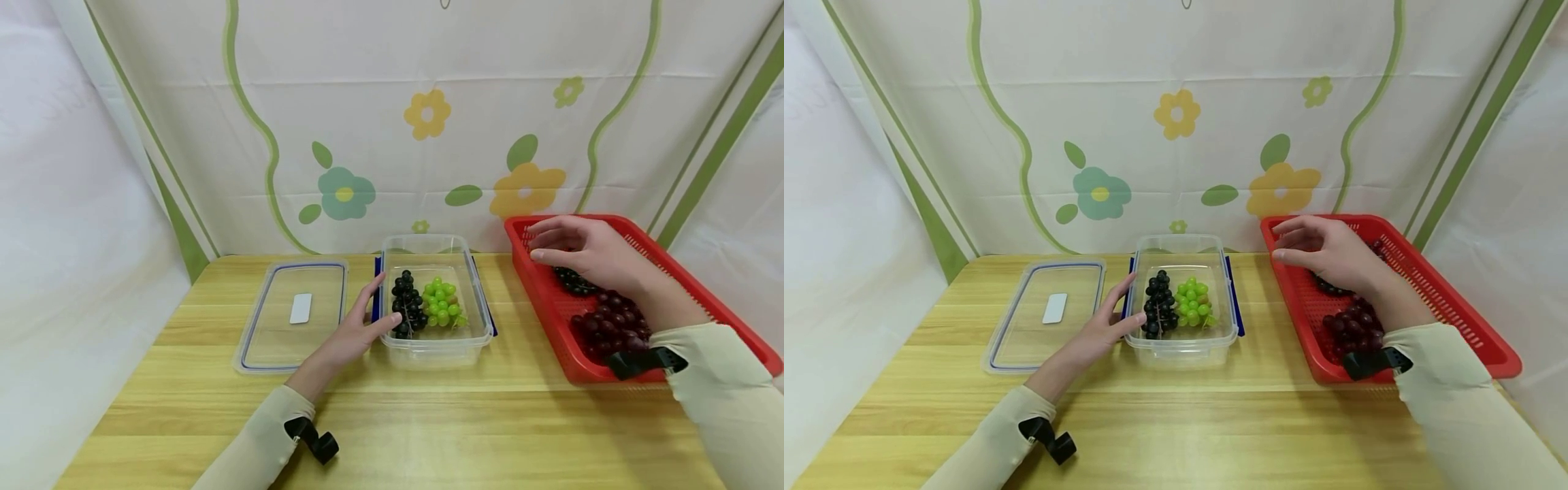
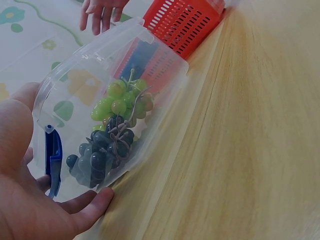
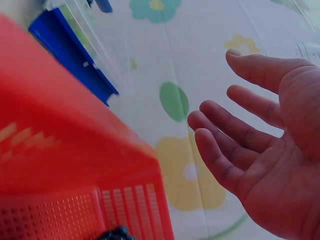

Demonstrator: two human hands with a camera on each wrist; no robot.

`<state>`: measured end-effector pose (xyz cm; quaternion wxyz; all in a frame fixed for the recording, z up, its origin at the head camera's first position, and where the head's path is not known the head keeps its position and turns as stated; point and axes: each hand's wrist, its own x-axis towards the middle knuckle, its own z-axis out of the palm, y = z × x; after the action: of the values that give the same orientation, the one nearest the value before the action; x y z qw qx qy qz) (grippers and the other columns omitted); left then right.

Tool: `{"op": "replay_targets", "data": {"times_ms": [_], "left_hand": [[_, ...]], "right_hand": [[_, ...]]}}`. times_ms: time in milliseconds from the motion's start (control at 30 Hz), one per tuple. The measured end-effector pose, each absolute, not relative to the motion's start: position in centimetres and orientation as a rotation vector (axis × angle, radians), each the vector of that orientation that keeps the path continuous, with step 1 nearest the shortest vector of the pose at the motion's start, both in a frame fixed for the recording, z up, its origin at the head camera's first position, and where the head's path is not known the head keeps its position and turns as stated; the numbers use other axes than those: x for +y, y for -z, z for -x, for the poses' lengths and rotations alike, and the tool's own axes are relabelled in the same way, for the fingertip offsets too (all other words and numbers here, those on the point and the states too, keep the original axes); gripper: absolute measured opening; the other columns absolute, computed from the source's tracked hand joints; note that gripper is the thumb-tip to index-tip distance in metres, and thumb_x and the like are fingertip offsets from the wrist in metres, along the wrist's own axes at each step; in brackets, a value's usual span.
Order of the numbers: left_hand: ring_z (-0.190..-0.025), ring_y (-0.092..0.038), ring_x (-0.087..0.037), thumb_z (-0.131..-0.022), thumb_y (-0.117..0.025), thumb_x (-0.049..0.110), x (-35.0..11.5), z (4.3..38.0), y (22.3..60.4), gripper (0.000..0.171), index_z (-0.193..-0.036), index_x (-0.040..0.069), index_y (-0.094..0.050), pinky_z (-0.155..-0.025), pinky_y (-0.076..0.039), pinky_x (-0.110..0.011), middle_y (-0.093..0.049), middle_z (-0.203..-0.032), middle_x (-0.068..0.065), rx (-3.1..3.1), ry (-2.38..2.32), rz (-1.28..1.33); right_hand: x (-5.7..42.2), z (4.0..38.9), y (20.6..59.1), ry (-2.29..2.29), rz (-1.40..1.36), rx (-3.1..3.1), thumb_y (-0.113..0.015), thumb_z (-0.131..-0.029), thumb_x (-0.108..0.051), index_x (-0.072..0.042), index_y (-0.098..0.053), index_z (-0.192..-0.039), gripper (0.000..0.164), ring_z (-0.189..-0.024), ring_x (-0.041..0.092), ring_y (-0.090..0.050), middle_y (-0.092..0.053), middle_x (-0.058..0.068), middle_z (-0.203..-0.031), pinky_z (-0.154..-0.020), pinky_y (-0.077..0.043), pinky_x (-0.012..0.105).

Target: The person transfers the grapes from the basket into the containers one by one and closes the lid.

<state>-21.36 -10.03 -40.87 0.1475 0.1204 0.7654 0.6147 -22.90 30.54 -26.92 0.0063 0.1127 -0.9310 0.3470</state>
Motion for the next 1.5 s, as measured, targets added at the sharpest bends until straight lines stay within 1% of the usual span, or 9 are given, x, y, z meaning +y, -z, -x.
{"op": "replay_targets", "data": {"times_ms": [133,400,633,767,867,1100,1233,1400,1500], "left_hand": [[-0.159,-0.019,-0.055,-0.106,-0.066,0.039,-10.0,21.3,40.8,0.082,-0.165,0.056,-0.012,-0.117,-0.037,-0.073,0.001,-0.179,0.013,2.207,-1.770,-0.341],[-0.159,-0.018,-0.057,-0.104,-0.068,0.043,-10.0,21.3,40.8,0.085,-0.166,0.054,-0.011,-0.117,-0.036,-0.074,0.000,-0.179,0.011,2.221,-1.762,-0.349],[-0.157,-0.025,-0.055,-0.105,-0.068,0.039,-9.9,21.4,40.9,0.084,-0.166,0.056,-0.012,-0.115,-0.041,-0.067,-0.001,-0.179,0.012,2.208,-1.768,-0.343],[-0.157,-0.025,-0.056,-0.105,-0.067,0.038,-9.9,21.4,41.0,0.083,-0.164,0.058,-0.012,-0.116,-0.041,-0.068,0.000,-0.179,0.012,2.206,-1.771,-0.344],[-0.158,-0.024,-0.056,-0.105,-0.067,0.037,-9.9,21.5,41.1,0.083,-0.164,0.058,-0.012,-0.117,-0.039,-0.070,0.000,-0.179,0.012,2.204,-1.774,-0.346],[-0.158,-0.027,-0.053,-0.105,-0.067,0.038,-9.9,21.4,41.0,0.084,-0.166,0.054,-0.011,-0.117,-0.040,-0.067,0.000,-0.179,0.013,2.191,-1.782,-0.346],[-0.158,-0.027,-0.053,-0.105,-0.067,0.039,-9.9,21.4,40.9,0.084,-0.166,0.055,-0.012,-0.116,-0.041,-0.065,0.000,-0.179,0.013,2.198,-1.776,-0.358],[-0.158,-0.026,-0.052,-0.105,-0.067,0.039,-9.9,21.3,40.9,0.084,-0.166,0.055,-0.011,-0.116,-0.042,-0.064,0.000,-0.179,0.013,2.205,-1.776,-0.363],[-0.157,-0.031,-0.050,-0.106,-0.066,0.038,-9.9,21.3,40.8,0.084,-0.167,0.053,-0.011,-0.115,-0.042,-0.062,0.000,-0.179,0.014,2.202,-1.778,-0.357]], "right_hand": [[32.3,22.5,26.8,-1.074,-0.312,-2.891,-0.075,-0.098,-0.046,-0.028,-0.066,-0.137,0.043,-0.103,-0.001,-0.071,-0.076,-0.005,-0.121,-0.082,-0.056,0.018],[35.9,21.9,27.7,-1.169,-0.283,-2.826,-0.074,-0.101,-0.031,-0.019,-0.065,-0.139,0.041,-0.100,-0.004,-0.072,-0.077,-0.020,-0.111,-0.079,-0.058,0.016],[38.4,20.9,28.4,-1.143,-0.254,-2.855,-0.074,-0.102,-0.029,-0.020,-0.064,-0.142,0.042,-0.100,-0.001,-0.073,-0.077,-0.019,-0.112,-0.078,-0.057,0.019],[39.6,20.4,29.1,-1.104,-0.241,-2.893,-0.074,-0.102,-0.031,-0.020,-0.062,-0.144,0.046,-0.098,0.000,-0.073,-0.075,-0.022,-0.114,-0.077,-0.059,0.022],[40.5,20.1,29.8,-1.085,-0.248,-2.908,-0.074,-0.101,-0.028,-0.017,-0.062,-0.144,0.046,-0.098,0.000,-0.074,-0.074,-0.024,-0.114,-0.077,-0.060,0.023],[42.6,19.4,31.6,-1.021,-0.323,-2.981,-0.075,-0.101,-0.022,-0.013,-0.063,-0.144,0.046,-0.099,-0.002,-0.073,-0.071,-0.026,-0.116,-0.077,-0.062,0.026],[43.8,19.1,32.7,-0.982,-0.353,-3.059,-0.077,-0.099,-0.021,-0.009,-0.062,-0.144,0.048,-0.100,-0.005,-0.071,-0.074,-0.018,-0.119,-0.076,-0.062,0.027],[44.7,18.9,33.8,-0.931,-0.313,-3.155,-0.080,-0.096,-0.025,-0.005,-0.060,-0.146,0.057,-0.096,-0.005,-0.070,-0.074,0.007,-0.127,-0.075,-0.062,0.027],[44.8,18.9,34.2,-0.905,-0.303,-3.229,-0.080,-0.096,-0.028,-0.001,-0.057,-0.147,0.062,-0.095,-0.006,-0.068,-0.072,0.017,-0.130,-0.075,-0.061,0.027]]}}
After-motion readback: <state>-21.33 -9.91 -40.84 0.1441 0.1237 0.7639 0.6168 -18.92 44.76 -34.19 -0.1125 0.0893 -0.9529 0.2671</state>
